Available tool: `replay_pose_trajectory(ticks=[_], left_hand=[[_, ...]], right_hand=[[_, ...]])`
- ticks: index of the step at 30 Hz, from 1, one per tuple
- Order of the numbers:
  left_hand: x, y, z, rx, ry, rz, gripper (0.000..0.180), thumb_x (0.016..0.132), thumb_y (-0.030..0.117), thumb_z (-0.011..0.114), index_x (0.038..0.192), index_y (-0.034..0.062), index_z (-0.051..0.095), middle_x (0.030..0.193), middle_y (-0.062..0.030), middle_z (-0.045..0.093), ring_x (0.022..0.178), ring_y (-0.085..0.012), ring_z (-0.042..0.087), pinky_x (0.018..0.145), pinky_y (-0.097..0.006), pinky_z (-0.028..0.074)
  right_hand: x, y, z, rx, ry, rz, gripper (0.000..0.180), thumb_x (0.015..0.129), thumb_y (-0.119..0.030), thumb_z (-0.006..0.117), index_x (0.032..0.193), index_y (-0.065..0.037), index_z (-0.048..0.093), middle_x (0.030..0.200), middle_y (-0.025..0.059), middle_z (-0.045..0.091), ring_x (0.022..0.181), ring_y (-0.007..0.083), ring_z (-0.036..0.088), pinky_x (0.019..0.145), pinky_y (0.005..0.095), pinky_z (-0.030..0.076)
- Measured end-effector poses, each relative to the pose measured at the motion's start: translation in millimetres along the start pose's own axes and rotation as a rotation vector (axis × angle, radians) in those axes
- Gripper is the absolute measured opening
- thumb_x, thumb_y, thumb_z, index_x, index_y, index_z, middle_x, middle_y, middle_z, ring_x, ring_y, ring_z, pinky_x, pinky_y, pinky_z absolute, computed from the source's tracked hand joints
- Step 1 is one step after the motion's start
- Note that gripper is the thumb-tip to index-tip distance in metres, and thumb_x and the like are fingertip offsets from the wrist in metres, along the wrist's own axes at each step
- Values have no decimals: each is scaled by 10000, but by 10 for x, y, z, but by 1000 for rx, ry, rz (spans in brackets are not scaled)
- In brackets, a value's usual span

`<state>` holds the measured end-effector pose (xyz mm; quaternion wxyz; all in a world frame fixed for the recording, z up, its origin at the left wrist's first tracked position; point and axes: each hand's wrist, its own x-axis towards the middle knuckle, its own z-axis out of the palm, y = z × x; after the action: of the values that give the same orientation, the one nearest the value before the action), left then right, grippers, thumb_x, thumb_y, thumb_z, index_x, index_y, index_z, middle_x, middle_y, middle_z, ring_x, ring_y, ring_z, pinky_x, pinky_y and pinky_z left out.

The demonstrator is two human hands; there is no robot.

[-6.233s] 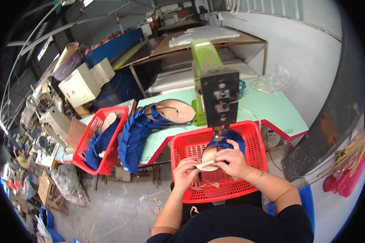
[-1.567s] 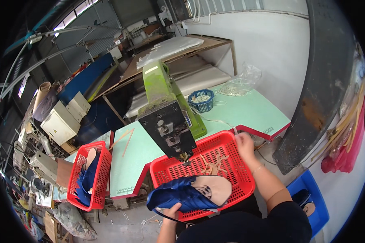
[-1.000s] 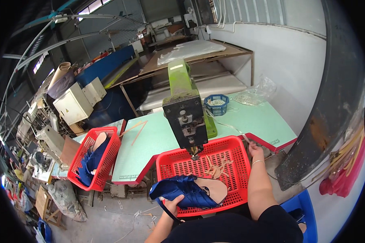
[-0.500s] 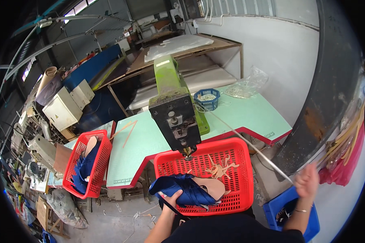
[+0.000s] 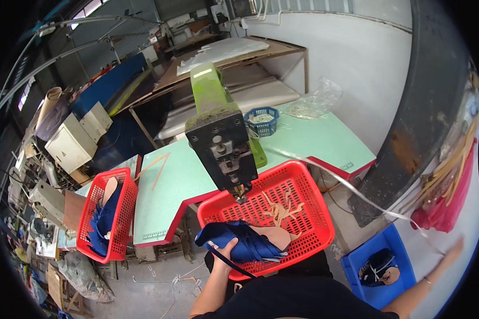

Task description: The person assembles blue sandals by attaching white straps to the soles using a manual press machine. They repeatedly pick up a sole and a strap, align them under the press, and activate the machine to secure the strap. Finished sandals are placed into a red basket.

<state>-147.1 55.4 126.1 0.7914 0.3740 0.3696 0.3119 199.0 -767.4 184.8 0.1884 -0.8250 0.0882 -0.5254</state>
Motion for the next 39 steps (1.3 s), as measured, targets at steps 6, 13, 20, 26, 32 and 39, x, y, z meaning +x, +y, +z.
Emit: replay_pose_trajectory(ticks=[6, 13, 20, 26, 32, 39], left_hand=[[-287, -66, 176, 188, -48, 208, 518, 691, -40, 691, 1159, -2, 472, 1067, -127, 571, 965, -267, 583, 845, -386, 499], [-570, -11, -69, 36, -179, 122, 559, 642, -111, 647, 1165, 4, 487, 1089, -112, 579, 1006, -266, 574, 894, -409, 470], [-588, 31, -501, -231, -78, 44, 601, 618, -108, 554, 1193, 26, 442, 1131, -140, 537, 1058, -326, 536, 921, -484, 439], [-534, 216, -372, -359, -353, -54, 696, 559, -124, 528, 1230, 29, 425, 1170, -138, 532, 1101, -352, 508, 958, -500, 398], [-360, -104, -236, 112, -130, -21, 481, 704, 8, 588, 1174, 48, 498, 1136, -137, 560, 1074, -326, 521, 966, -441, 391], [-327, 5, -197, 590, -195, 286, 439, 720, 27, 586, 1152, 48, 514, 1122, -134, 569, 1077, -323, 519, 951, -427, 397]], right_hand=[[-2249, -4994, 145, 469, -1239, -435, 297, 895, -220, 450, 1073, -2, 547, 1074, 205, 564, 1022, 335, 526, 874, 402, 422], [-3521, -6422, 250, 1340, -1454, -902, 158, 798, -183, 591, 884, -66, 652, 743, 113, 644, 695, 286, 630, 661, 368, 502], [-3573, -6577, 232, 1152, -1794, -691, 98, 758, -105, 586, 796, -29, 635, 802, 150, 641, 686, 281, 629, 641, 357, 496], [-4320, -6369, 230, 1503, -2557, 21, 141, 741, -41, 614, 870, 12, 636, 675, 47, 583, 563, 148, 517, 528, 292, 433], [-4531, -6394, 223, 1464, -2654, 145, 148, 738, -38, 618, 876, 12, 635, 673, 37, 579, 563, 136, 513, 520, 286, 429], [-4638, -6431, 270, 1424, -2691, 210, 157, 734, -35, 623, 883, 12, 635, 671, 25, 573, 564, 121, 509, 510, 279, 423]])
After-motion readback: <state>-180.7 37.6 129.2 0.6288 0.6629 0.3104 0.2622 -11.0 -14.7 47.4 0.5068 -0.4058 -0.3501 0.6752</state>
